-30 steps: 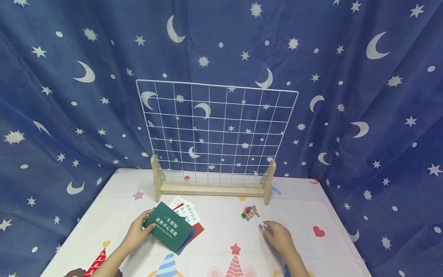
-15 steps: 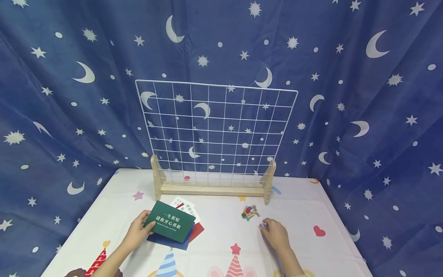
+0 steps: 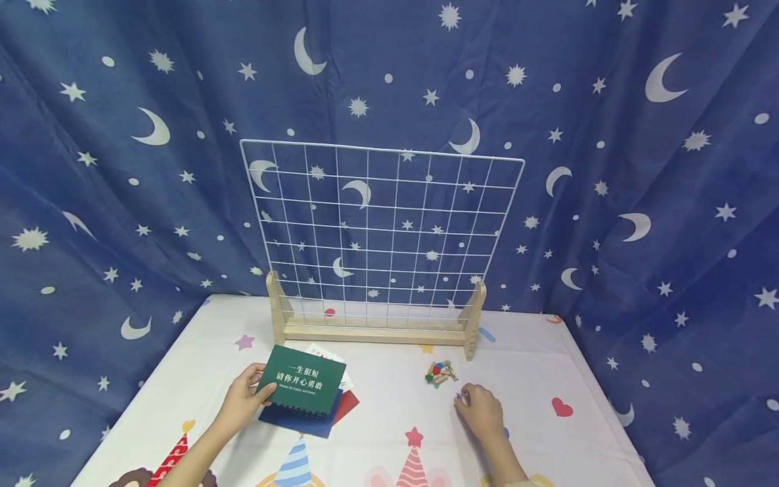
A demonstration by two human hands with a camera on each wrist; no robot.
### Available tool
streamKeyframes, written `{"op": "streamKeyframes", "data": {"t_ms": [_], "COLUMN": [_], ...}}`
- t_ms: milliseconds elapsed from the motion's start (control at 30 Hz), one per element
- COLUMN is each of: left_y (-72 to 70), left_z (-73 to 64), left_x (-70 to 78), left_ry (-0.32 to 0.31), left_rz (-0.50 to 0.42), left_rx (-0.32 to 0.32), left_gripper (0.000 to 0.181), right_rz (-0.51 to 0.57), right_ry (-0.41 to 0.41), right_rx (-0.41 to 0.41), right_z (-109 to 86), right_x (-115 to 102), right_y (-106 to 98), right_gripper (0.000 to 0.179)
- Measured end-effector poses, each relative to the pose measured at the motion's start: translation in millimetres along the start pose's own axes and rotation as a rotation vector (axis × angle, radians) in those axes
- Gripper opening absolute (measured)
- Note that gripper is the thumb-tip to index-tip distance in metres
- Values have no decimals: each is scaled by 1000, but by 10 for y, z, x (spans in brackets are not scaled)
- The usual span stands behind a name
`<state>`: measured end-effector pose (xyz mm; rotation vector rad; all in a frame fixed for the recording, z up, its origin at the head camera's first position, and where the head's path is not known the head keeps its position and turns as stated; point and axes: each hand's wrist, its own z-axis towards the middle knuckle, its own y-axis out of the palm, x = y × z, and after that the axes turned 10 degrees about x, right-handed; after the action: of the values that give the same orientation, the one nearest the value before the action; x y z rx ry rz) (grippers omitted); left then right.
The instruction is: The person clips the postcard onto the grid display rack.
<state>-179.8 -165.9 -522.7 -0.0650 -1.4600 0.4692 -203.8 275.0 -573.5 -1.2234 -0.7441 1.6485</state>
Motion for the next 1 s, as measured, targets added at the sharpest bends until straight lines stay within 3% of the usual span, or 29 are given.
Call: {"op": "streamKeyframes", "data": {"t_ms": [367, 1000], "left_y": [-48, -63], "left_z": [4, 9], "left_x": [21, 34], "left_ry": [29, -28], "left_rz": [-41, -27], "left_rx": [44, 41], "left_gripper": [26, 29], "right_rz": [-23, -82], "right_ry": [6, 39], "right_rx": [25, 58], "right_z": [-26, 8], "right_x": [-72, -110], "right_y": [97, 128], "right_gripper": [26, 17]}}
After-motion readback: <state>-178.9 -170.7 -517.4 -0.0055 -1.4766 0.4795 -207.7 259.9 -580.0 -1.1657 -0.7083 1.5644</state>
